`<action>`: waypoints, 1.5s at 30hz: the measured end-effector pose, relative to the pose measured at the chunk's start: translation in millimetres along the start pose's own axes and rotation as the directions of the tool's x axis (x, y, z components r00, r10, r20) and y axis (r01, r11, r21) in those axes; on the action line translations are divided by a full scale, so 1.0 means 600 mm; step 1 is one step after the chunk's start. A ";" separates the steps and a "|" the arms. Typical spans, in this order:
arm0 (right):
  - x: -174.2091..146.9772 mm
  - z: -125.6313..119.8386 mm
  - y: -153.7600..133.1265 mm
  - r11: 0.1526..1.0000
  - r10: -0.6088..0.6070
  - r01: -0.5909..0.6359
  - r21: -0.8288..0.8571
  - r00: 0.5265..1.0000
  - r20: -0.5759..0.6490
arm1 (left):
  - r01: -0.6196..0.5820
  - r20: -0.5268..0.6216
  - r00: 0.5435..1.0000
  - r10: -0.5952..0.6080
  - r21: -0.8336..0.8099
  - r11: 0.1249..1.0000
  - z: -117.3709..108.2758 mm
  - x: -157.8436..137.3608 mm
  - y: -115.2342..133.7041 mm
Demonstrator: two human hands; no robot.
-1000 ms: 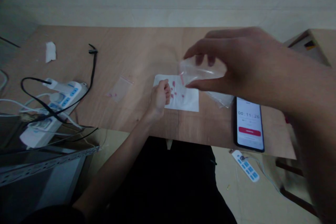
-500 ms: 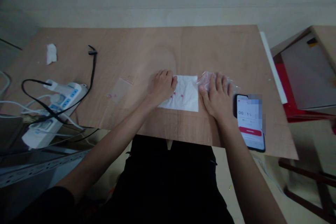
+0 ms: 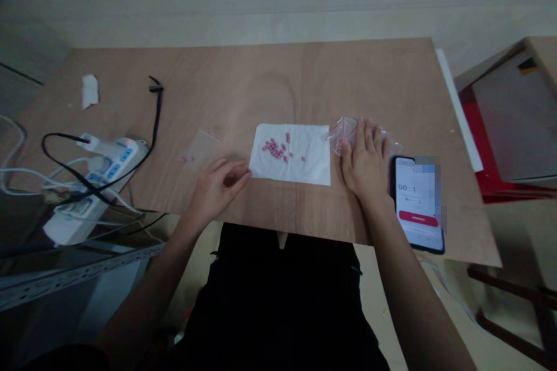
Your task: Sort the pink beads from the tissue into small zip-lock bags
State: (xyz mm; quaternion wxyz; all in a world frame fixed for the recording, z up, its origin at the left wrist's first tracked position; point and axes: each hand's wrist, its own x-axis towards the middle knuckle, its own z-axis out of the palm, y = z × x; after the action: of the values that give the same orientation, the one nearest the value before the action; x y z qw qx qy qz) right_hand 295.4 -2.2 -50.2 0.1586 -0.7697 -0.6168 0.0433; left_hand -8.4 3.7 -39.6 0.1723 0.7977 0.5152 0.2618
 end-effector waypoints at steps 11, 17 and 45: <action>-0.008 -0.008 -0.005 0.998 0.054 -0.051 0.036 0.993 -0.109 | -0.029 -0.064 0.998 0.027 -0.042 0.999 0.024 0.040 0.047; -0.010 -0.009 -0.005 0.998 0.059 -0.056 0.034 0.994 -0.094 | -0.069 0.018 0.997 0.069 -0.002 0.998 0.088 0.099 0.074; -0.080 -0.020 -0.101 0.940 -0.168 0.280 0.192 0.874 -0.455 | 0.068 0.139 0.969 -0.205 0.648 0.759 -0.042 0.075 -0.086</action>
State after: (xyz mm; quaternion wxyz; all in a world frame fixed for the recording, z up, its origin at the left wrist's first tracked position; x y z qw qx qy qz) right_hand 230.7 -39.1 -26.8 0.3920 -0.6561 -0.6411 -0.0693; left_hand -46.3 66.1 -36.3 -0.0389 0.7910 0.6101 -0.0243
